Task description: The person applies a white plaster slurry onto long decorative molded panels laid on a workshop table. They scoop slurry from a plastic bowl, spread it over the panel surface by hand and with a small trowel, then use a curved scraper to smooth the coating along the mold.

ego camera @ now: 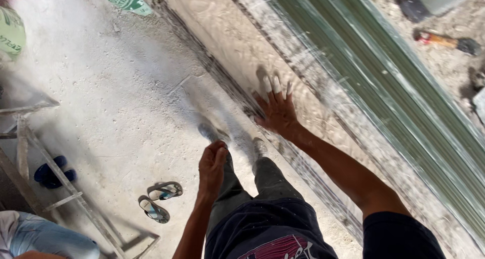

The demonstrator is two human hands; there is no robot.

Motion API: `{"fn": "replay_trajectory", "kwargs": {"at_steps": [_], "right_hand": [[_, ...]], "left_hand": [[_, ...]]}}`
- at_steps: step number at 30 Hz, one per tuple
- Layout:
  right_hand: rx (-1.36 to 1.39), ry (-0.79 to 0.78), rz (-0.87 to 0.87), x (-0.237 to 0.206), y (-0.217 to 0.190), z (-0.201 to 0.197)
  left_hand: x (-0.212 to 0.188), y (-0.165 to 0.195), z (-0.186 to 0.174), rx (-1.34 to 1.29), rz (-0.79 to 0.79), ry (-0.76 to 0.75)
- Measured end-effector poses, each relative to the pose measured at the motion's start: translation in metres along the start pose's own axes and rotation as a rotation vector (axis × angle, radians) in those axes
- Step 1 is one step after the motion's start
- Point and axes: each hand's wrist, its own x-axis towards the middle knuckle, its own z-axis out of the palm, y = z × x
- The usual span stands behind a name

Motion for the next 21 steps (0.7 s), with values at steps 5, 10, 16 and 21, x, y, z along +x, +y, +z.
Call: {"fn": "replay_trajectory", "kwargs": {"at_steps": [5, 10, 16, 21], "right_hand": [[-0.023, 0.000, 0.015, -0.110, 0.027, 0.047], [-0.060, 0.010, 0.025, -0.223, 0.051, 0.096], [-0.094, -0.102, 0.075, -0.358, 0.079, 0.155], [-0.024, 0.032, 0.041, -0.473, 0.099, 0.217]], "left_hand": [[-0.078, -0.024, 0.049, 0.156, 0.046, -0.062], [-0.148, -0.054, 0.085, 0.178, 0.083, -0.086], [-0.246, -0.127, 0.131, 0.161, 0.131, -0.113], [-0.338, -0.204, 0.164, 0.191, 0.042, -0.115]]}}
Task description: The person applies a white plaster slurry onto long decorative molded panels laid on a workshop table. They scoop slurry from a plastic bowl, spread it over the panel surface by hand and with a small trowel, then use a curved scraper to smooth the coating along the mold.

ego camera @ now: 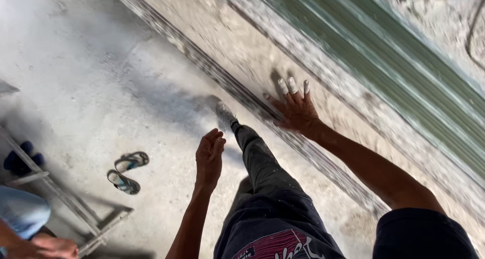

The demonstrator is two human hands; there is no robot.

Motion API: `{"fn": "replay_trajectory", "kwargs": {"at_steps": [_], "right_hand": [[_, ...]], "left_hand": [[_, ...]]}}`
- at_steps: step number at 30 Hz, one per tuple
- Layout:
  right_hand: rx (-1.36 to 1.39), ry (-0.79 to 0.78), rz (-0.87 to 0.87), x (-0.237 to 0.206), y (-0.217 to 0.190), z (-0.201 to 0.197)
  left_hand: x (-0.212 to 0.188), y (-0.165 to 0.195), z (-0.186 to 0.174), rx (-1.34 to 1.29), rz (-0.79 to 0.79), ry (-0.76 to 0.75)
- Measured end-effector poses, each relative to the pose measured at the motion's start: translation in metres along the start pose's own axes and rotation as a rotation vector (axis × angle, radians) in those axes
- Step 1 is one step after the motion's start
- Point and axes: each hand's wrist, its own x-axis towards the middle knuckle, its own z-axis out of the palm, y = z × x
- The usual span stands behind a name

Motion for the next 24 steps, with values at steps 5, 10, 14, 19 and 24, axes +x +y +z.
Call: {"fn": "replay_trajectory", "kwargs": {"at_steps": [5, 10, 14, 19, 24], "right_hand": [[-0.077, -0.129, 0.049, -0.129, 0.025, 0.042], [-0.097, -0.115, 0.040, -0.275, 0.048, 0.089], [-0.023, -0.188, 0.079, -0.379, 0.069, 0.131], [0.065, -0.186, 0.092, -0.520, 0.102, 0.195], [0.152, -0.147, 0.112, -0.665, 0.139, 0.255]], "left_hand": [[-0.100, -0.036, 0.067, 0.023, -0.044, -0.084], [-0.181, -0.060, 0.124, 0.096, -0.025, -0.112], [-0.229, -0.082, 0.177, 0.140, 0.007, -0.127], [-0.290, -0.119, 0.267, 0.152, 0.093, -0.191], [-0.377, -0.159, 0.377, 0.142, 0.037, -0.179]]}}
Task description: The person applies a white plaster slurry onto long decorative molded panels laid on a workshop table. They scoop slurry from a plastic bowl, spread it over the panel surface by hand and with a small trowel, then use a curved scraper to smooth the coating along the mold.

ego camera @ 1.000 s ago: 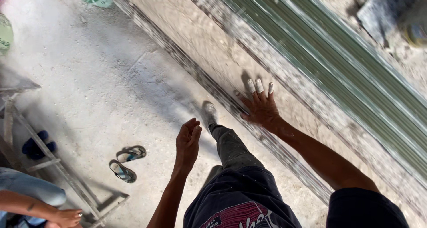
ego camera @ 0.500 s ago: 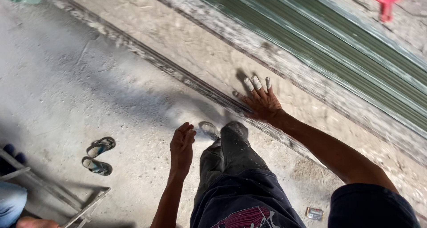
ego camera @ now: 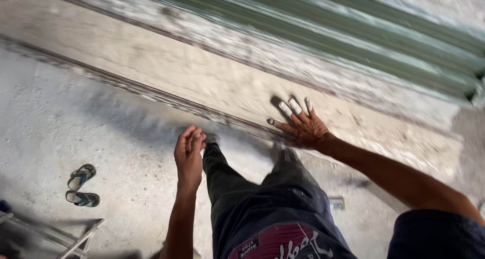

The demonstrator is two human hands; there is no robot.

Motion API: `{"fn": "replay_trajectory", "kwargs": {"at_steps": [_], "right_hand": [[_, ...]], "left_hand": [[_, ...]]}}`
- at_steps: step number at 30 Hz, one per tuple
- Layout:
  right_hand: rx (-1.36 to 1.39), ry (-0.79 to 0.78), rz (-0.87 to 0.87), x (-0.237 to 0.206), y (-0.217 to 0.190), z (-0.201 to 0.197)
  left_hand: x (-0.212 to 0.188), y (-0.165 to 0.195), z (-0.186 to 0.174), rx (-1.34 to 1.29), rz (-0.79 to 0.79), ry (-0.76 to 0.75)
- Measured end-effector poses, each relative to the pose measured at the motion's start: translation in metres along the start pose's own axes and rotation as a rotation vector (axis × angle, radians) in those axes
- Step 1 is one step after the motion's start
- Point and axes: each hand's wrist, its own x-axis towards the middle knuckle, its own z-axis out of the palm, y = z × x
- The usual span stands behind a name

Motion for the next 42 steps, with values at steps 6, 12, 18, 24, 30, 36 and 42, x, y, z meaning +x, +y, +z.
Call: {"fn": "replay_trajectory", "kwargs": {"at_steps": [6, 12, 18, 24, 30, 36, 42], "right_hand": [[-0.024, 0.035, -0.004, -0.158, 0.052, 0.084], [0.100, 0.385, 0.034, -0.309, 0.096, 0.183], [0.218, 0.361, 0.098, -0.420, 0.136, 0.230], [-0.028, -0.583, 0.224, -0.498, 0.161, 0.224], [0.176, -0.001, 0.550, -0.568, 0.141, 0.234], [0.810, 0.578, 1.292, -0.472, 0.096, 0.226], [0.754, 0.411, 1.598, -0.353, 0.135, 0.223]], "left_hand": [[-0.092, -0.005, 0.113, 0.076, -0.060, -0.108], [-0.136, -0.006, 0.165, 0.146, -0.007, -0.183], [-0.153, 0.004, 0.206, 0.249, -0.015, -0.188], [-0.162, 0.018, 0.245, 0.310, -0.014, -0.229], [-0.161, 0.032, 0.259, 0.314, 0.024, -0.292], [-0.151, 0.041, 0.265, 0.331, 0.042, -0.322], [-0.142, 0.055, 0.265, 0.361, 0.017, -0.329]]}}
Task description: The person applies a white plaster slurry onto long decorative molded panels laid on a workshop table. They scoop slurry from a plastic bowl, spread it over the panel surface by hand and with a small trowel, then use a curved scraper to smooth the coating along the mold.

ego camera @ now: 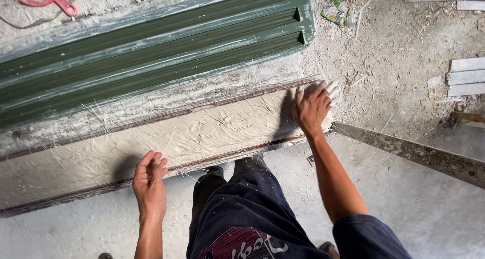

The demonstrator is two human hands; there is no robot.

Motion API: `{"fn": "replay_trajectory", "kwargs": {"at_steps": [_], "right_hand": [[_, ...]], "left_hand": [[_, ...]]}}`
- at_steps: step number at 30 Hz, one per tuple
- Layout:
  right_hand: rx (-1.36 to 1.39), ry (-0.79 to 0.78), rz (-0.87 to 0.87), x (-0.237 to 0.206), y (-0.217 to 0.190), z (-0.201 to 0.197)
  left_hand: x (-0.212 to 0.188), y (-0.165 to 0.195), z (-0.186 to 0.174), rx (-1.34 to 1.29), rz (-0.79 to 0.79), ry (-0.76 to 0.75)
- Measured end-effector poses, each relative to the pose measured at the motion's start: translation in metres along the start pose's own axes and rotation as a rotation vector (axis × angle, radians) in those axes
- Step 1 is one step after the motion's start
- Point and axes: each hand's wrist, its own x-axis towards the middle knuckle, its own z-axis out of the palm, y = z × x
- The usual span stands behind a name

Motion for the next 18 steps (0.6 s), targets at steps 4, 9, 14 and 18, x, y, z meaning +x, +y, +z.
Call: {"fn": "replay_trajectory", "kwargs": {"at_steps": [4, 9, 14, 18], "right_hand": [[-0.079, 0.104, 0.075, 0.012, -0.012, 0.016], [0.002, 0.041, 0.208, 0.010, -0.017, 0.029], [-0.085, 0.108, 0.305, 0.017, -0.033, 0.047], [-0.064, 0.150, 0.399, -0.012, -0.080, 0.073]], "left_hand": [[0.006, 0.001, -0.018, -0.032, 0.031, 0.020], [0.017, -0.016, -0.061, -0.087, -0.044, 0.052], [0.045, -0.042, -0.139, -0.132, -0.072, 0.050], [0.076, -0.066, -0.232, -0.157, -0.057, 0.046]]}}
